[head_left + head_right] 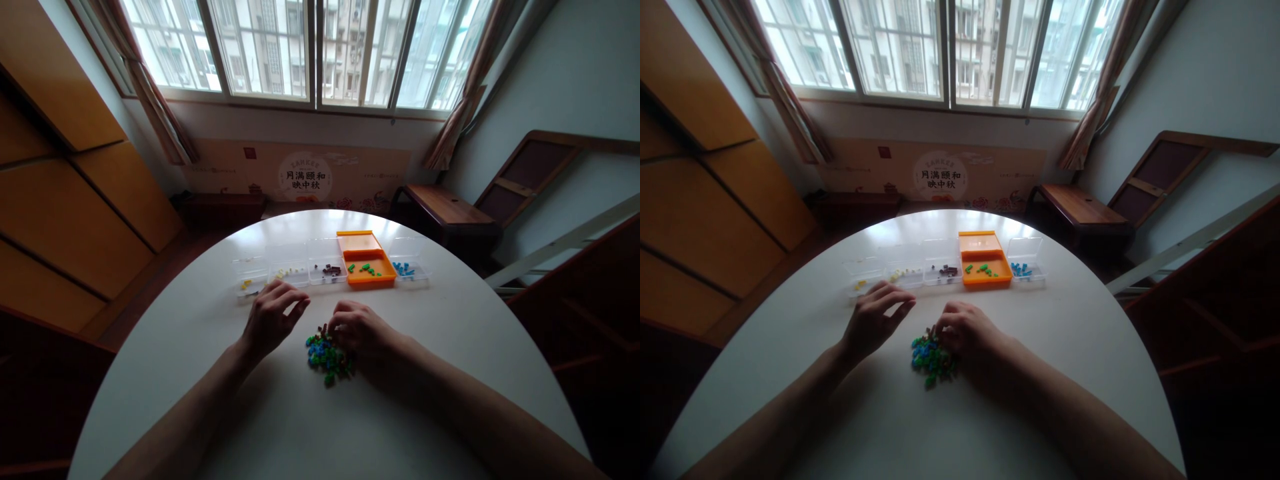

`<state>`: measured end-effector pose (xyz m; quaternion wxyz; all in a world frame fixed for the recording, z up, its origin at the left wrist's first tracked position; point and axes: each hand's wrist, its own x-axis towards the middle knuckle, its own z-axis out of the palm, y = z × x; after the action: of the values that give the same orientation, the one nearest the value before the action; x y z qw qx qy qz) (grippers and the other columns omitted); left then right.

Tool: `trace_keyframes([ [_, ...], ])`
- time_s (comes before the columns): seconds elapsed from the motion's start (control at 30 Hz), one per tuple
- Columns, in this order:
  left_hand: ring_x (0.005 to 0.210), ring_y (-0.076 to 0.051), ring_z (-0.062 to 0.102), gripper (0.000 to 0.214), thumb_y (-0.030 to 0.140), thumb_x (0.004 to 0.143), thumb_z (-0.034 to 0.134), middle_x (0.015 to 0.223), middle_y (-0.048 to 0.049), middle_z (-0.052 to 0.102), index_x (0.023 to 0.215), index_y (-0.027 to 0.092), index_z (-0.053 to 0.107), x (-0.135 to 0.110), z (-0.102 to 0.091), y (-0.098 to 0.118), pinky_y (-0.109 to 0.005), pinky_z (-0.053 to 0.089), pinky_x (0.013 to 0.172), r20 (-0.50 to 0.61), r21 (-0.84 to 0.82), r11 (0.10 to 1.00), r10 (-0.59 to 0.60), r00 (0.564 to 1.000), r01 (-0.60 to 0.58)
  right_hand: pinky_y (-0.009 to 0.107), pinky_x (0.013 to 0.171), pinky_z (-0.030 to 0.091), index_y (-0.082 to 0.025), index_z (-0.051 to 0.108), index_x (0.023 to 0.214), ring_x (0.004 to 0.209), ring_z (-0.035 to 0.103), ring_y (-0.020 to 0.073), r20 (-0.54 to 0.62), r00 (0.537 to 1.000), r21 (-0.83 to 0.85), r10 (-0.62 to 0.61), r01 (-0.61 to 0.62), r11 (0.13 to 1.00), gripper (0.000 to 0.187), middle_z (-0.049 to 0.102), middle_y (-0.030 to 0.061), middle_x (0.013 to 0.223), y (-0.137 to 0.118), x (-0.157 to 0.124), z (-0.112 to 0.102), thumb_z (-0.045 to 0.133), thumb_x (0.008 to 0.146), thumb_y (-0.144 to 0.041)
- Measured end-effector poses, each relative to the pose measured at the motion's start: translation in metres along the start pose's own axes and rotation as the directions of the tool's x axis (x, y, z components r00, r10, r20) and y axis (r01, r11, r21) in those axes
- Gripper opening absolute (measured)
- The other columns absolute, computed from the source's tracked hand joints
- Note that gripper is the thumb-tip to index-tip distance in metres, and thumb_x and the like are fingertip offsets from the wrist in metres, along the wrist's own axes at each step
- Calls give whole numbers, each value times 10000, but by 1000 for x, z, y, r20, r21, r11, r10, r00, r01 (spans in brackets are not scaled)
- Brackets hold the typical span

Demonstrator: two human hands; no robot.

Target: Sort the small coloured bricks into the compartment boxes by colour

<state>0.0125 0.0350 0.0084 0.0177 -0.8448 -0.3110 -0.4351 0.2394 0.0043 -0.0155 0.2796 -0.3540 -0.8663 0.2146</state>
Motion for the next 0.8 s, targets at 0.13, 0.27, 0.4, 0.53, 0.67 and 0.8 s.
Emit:
trace_keyframes([
  [0.13, 728, -152, 563, 73, 216, 866, 599, 754, -19, 657, 817, 198, 650, 0, 0, 1, -304, 473, 700, 33, 12, 1000, 25, 999, -25, 229, 703, 432, -185, 673, 820, 756, 562, 125, -11, 999, 45, 47, -47, 998, 101, 598, 31, 857, 0, 3, 0, 606, 803, -110],
  [0.27, 730, -153, 554, 29, 210, 847, 629, 763, -11, 660, 872, 211, 645, 0, -1, 8, -308, 450, 711, 85, 17, 992, 120, 989, -122, 223, 654, 422, -165, 624, 784, 679, 520, 105, -85, 985, 222, 150, -128, 967, 69, 560, 12, 803, -2, 8, 0, 592, 842, -184],
  [0.4, 712, -149, 539, 93, 246, 852, 636, 777, -12, 665, 939, 215, 642, 0, -3, 20, -303, 427, 695, 132, 8, 974, 225, 966, -228, 220, 602, 400, -162, 585, 781, 636, 470, 101, -106, 964, 417, 244, -180, 891, 141, 524, -11, 724, -7, 11, 4, 584, 863, -277],
  [0.53, 691, -141, 523, 87, 216, 870, 610, 747, 0, 660, 949, 222, 647, 1, -4, 28, -292, 406, 671, 146, -1, 965, 259, 955, -262, 215, 577, 382, -161, 566, 777, 621, 455, 95, -77, 966, 546, 246, -165, 821, 220, 508, -22, 693, -11, 11, 7, 594, 863, -362],
  [0.67, 692, -136, 525, 101, 185, 868, 611, 743, 10, 669, 953, 228, 641, 2, -5, 29, -289, 406, 680, 104, -29, 968, 251, 962, -249, 213, 550, 367, -157, 570, 796, 598, 446, 89, -54, 963, 630, 265, -173, 757, 272, 521, -21, 690, -12, 11, 7, 606, 846, -423],
  [0.8, 689, -133, 534, 75, 184, 874, 599, 728, 16, 671, 912, 232, 643, 3, -7, 30, -289, 404, 680, 75, -29, 972, 235, 969, -233, 215, 542, 366, -153, 588, 796, 587, 459, 90, -49, 954, 691, 296, -182, 700, 318, 539, -20, 672, -11, 13, 7, 634, 809, -468],
])
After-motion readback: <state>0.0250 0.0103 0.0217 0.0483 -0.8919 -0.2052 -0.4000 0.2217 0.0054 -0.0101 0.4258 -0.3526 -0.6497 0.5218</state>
